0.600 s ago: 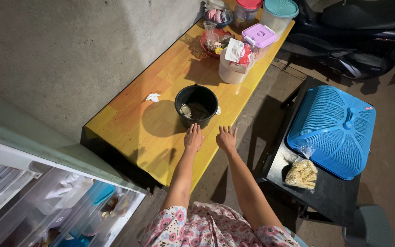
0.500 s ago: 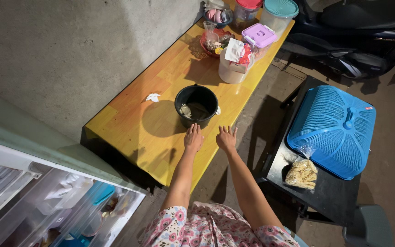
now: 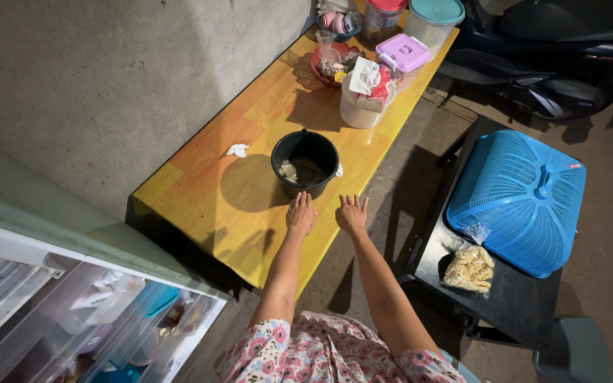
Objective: The person cleans a wooden table by repeatedly dipping a cloth into a bucket of water, wringing it, and wiping the surface. They move several containers and a basket aside to reach different areas, then return them after cleaning.
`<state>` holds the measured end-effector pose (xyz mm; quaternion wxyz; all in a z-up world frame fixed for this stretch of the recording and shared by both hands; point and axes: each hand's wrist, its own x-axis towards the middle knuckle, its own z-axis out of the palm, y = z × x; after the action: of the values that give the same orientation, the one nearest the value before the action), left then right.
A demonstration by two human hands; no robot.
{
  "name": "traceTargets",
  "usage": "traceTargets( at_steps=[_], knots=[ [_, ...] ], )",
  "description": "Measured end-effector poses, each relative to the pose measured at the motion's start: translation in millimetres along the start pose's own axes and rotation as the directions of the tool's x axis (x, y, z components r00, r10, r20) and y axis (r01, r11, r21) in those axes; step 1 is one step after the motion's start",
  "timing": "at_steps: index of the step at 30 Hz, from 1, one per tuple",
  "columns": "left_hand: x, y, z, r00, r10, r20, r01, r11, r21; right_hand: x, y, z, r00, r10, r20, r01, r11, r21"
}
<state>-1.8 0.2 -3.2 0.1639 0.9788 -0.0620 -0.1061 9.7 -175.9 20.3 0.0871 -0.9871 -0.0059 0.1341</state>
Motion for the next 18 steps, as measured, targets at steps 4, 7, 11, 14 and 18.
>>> traceTargets(
  at_steps=[4, 7, 11, 14, 18],
  knots=[
    [-0.2, -0.3, -0.2, 1.0, -0.002, 0.015, 0.001, 1.0, 0.006, 0.3, 0.5, -0.1, 1.0, -0.001, 0.011, 0.002, 1.0, -0.008],
    [0.0, -0.4, -0.6, 1.0, -0.005, 0.022, 0.005, 1.0, 0.009, 0.4, 0.1, 0.0, 1.0, 0.002, 0.018, -0.002, 1.0, -0.008],
    [-0.3, -0.4, -0.3, 1.0, -0.006, 0.029, 0.006, 1.0, 0.009, -0.2, 0.0, 0.1, 1.0, -0.001, 0.018, 0.001, 1.0, -0.015],
    [-1.7, -1.1, 0.1, 1.0, 0.0, 0.024, 0.0, 1.0, 0.016, -1.3, -0.2, 0.7, 1.0, 0.0, 0.018, 0.0, 1.0, -0.019],
    [-0.8, -0.4, -0.1, 1.0, -0.007, 0.025, 0.007, 1.0, 0.012, -0.1, 0.0, -0.2, 0.999, 0.009, 0.033, -0.009, 1.0, -0.011]
  ],
)
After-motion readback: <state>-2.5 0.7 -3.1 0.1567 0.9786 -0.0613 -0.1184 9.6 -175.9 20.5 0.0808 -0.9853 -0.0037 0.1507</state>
